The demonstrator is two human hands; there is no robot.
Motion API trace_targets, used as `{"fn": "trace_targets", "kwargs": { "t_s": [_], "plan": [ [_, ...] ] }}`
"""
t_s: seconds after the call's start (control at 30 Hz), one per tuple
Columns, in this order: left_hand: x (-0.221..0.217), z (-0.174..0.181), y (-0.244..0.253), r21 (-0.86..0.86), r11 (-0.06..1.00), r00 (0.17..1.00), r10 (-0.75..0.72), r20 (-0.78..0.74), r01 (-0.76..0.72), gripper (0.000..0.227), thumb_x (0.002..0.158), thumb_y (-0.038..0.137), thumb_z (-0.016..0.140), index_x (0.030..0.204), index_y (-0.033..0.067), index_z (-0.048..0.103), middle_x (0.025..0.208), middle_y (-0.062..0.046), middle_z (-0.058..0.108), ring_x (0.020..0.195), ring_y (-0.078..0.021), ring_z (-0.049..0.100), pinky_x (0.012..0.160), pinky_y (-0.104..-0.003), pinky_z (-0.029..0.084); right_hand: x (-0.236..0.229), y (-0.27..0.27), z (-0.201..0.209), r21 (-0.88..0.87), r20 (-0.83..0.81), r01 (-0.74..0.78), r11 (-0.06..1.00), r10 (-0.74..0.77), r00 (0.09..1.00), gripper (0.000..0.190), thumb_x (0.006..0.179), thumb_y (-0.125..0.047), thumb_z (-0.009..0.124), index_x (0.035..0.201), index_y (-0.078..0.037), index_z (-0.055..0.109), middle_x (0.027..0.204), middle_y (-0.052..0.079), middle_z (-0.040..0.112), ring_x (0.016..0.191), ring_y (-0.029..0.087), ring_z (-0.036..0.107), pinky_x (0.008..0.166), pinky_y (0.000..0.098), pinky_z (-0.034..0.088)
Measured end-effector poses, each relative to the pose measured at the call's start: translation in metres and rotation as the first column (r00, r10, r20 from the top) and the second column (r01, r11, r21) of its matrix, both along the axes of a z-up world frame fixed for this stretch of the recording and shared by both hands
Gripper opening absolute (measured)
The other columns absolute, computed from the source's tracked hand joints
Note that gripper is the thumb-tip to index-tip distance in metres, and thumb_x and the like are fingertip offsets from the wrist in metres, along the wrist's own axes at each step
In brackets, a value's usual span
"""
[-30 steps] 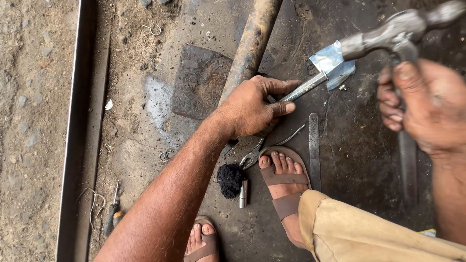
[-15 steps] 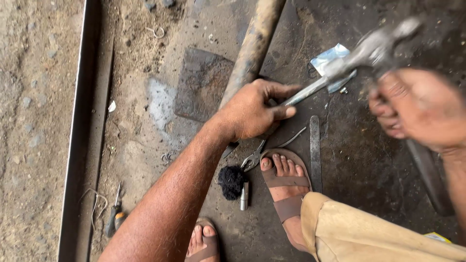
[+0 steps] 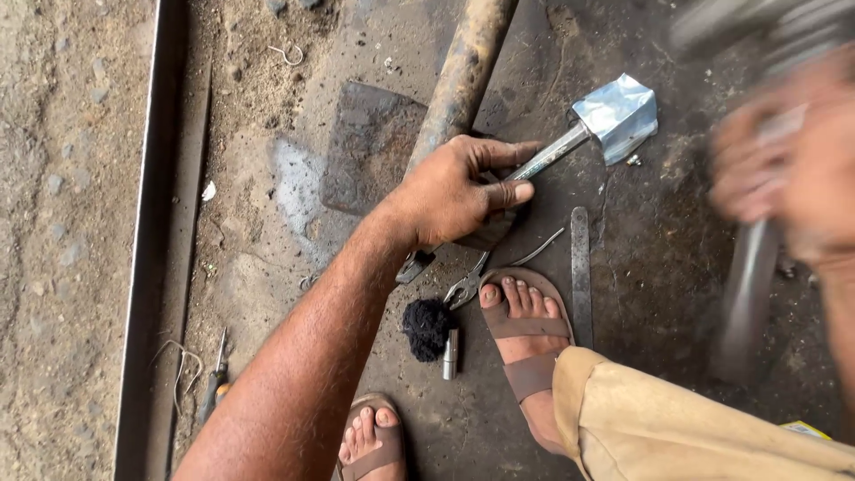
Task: The person works on a rusty driveshaft lying on the workshop floor, fitting a universal joint into the yoke. They position the joint and bearing cups by hand, then use a hammer and a metal punch to drive the cups into place, at one point holding a chisel while striking it, and press components in with pliers between hammer strikes.
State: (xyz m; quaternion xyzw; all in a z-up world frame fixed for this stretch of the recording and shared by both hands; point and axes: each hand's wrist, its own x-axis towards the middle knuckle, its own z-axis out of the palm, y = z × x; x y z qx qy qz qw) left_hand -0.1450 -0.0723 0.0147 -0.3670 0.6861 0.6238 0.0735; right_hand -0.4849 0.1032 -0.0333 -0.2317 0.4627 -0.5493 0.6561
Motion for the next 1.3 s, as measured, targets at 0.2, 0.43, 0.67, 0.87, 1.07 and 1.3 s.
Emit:
{"fn": "trace_targets", "kwargs": {
  "t_s": [0.2,0.43,0.67,0.87,1.07,1.3],
  "plan": [
    [-0.002,-0.004,-0.011,-0.131,0.991,0.999,-0.005,-0.041,0.000,0.053,0.091,0.028,0.073,0.142,0.0230,0.063,0.093,0.000,0.080,0.077,-0.0066,0.068,0.071,-0.030,0.059,0.065,0.019,0.009,0.381,-0.441,-0.039,0.924,0.218,0.871,0.038,0.110,-0.039,0.048,0.106,-0.003,0.058,0.078,0.006,0.053,0.057,0.014,0.046,0.042,0.0284,0.041],
    [-0.007,0.002,-0.011,-0.088,0.996,1.000,-0.030,0.002,0.030,0.052,0.091,0.028,0.073,0.142,0.0242,0.062,0.095,-0.001,0.079,0.078,-0.0075,0.067,0.075,-0.030,0.059,0.033,0.013,0.012,0.202,-0.353,0.201,0.958,-0.120,0.928,0.043,0.116,-0.045,0.044,0.108,-0.003,0.054,0.081,0.006,0.049,0.058,0.012,0.042,0.043,0.0268,0.038],
    [-0.001,-0.010,-0.012,-0.094,0.996,0.996,-0.012,-0.086,0.004,0.051,0.090,0.027,0.075,0.140,0.0214,0.064,0.104,-0.001,0.081,0.089,-0.0080,0.071,0.083,-0.031,0.060,-0.005,-0.002,-0.029,0.268,0.060,0.077,0.960,-0.097,0.993,0.049,0.114,-0.046,0.044,0.113,0.001,0.059,0.086,0.006,0.055,0.063,0.012,0.048,0.047,0.0251,0.043],
    [-0.007,-0.002,-0.009,-0.095,0.995,0.999,-0.043,-0.029,0.040,0.048,0.091,0.026,0.073,0.137,0.0229,0.065,0.114,-0.002,0.079,0.096,-0.0115,0.072,0.089,-0.034,0.059,0.048,-0.010,0.013,0.269,-0.095,-0.056,0.962,0.084,0.992,0.047,0.113,-0.043,0.045,0.109,0.003,0.058,0.085,0.007,0.054,0.064,0.015,0.047,0.047,0.0290,0.043],
    [-0.023,0.027,0.024,-0.333,0.941,0.983,0.000,-0.182,-0.062,0.044,0.096,0.023,0.068,0.138,0.0170,0.063,0.116,-0.006,0.077,0.100,-0.0208,0.075,0.095,-0.040,0.059,0.085,0.043,-0.006,0.325,-0.565,0.235,0.916,-0.011,0.825,0.035,0.109,-0.039,0.049,0.107,-0.005,0.055,0.081,0.004,0.052,0.061,0.013,0.047,0.049,0.0285,0.043],
    [0.063,-0.010,0.169,-0.481,0.760,0.899,0.383,-0.212,-0.437,0.039,0.089,0.008,0.069,0.124,0.0031,0.052,0.108,-0.027,0.067,0.098,-0.0492,0.066,0.083,-0.055,0.053,0.115,0.148,-0.077,0.539,-0.806,0.577,0.614,0.575,0.142,0.048,0.088,-0.041,0.080,0.117,-0.006,0.065,0.100,0.028,0.074,0.095,0.046,0.072,0.084,0.0557,0.056]
  ]
}}
